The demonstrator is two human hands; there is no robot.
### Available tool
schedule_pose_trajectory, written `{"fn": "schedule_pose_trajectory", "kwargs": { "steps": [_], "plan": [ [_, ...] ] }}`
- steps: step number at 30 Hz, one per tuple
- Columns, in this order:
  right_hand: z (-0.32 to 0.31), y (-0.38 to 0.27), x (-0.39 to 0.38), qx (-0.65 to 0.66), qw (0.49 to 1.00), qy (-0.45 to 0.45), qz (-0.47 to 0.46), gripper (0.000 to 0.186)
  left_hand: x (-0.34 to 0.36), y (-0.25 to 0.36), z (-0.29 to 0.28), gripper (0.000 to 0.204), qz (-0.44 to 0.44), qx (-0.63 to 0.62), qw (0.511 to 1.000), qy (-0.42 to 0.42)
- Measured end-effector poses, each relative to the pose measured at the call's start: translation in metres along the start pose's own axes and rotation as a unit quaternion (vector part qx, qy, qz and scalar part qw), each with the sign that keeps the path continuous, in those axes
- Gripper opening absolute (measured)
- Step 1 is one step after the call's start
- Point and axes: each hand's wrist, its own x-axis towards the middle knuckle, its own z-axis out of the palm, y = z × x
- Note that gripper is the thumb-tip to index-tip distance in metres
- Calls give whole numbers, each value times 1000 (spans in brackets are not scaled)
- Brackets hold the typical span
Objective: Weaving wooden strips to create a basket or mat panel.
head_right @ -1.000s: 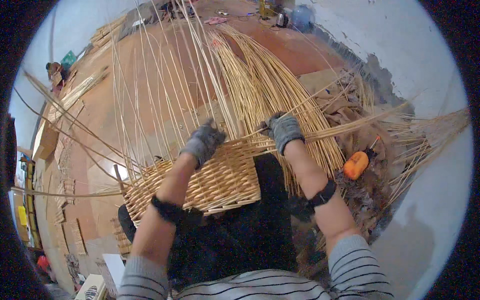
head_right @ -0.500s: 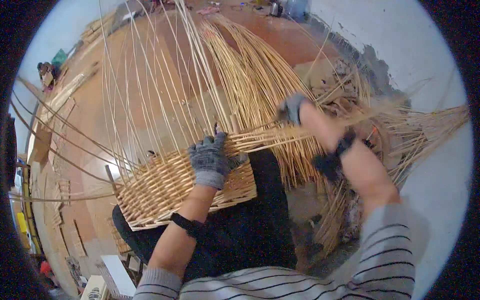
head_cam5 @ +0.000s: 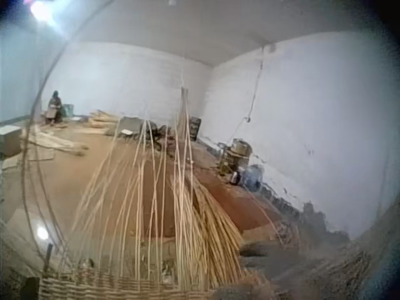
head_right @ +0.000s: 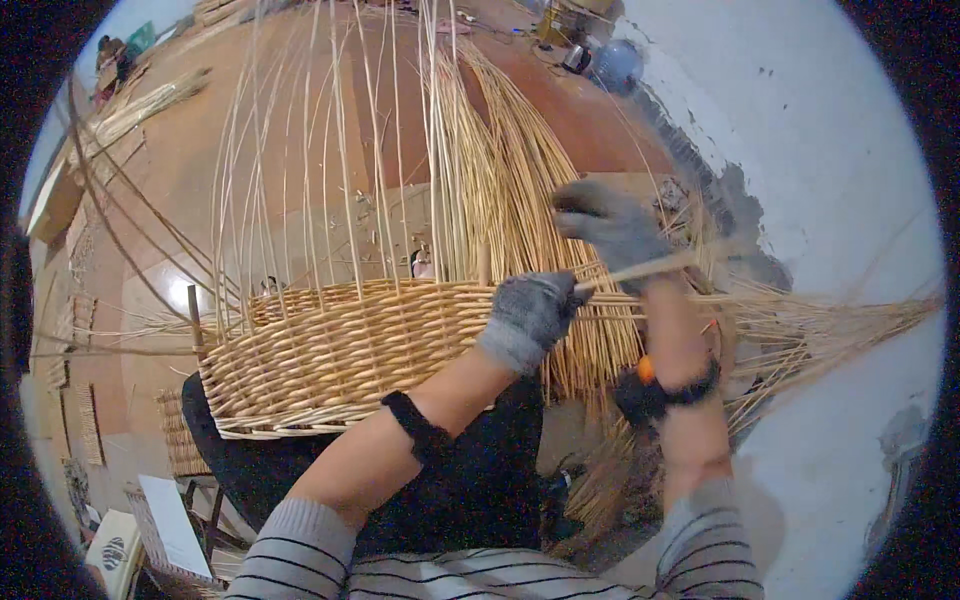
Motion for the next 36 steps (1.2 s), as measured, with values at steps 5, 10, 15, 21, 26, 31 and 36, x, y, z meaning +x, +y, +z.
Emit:
{"fn": "schedule_pose_trajectory", "kwargs": {
  "steps": [5, 10, 15, 21, 26, 31, 36],
  "plan": [
    [55, 15, 68, -182, 956, -226, 50, 37, 13, -6, 6, 26, -44, -37, 998, -39],
    [69, 4, 60, -238, 916, -320, 47, 48, 1, -21, 4, 25, -32, -98, 994, -25],
    [60, 18, 63, -170, 936, -280, 131, 48, -32, -71, -54, 19, -124, -446, 880, 108],
    [79, 63, 44, -184, 958, -220, -13, 41, -39, -78, -75, 17, -277, -516, 793, 166],
    [102, 50, 28, -223, 952, -10, 211, 31, 33, -75, -97, 23, -21, 125, 992, 27],
    [140, 18, 26, -262, 940, 71, 205, 23, 78, -92, -73, 35, -92, 191, 976, -49],
    [89, 72, 20, -451, 862, -123, -197, 24, -113, -77, -152, 32, -66, 100, 977, 179]
  ]
}}
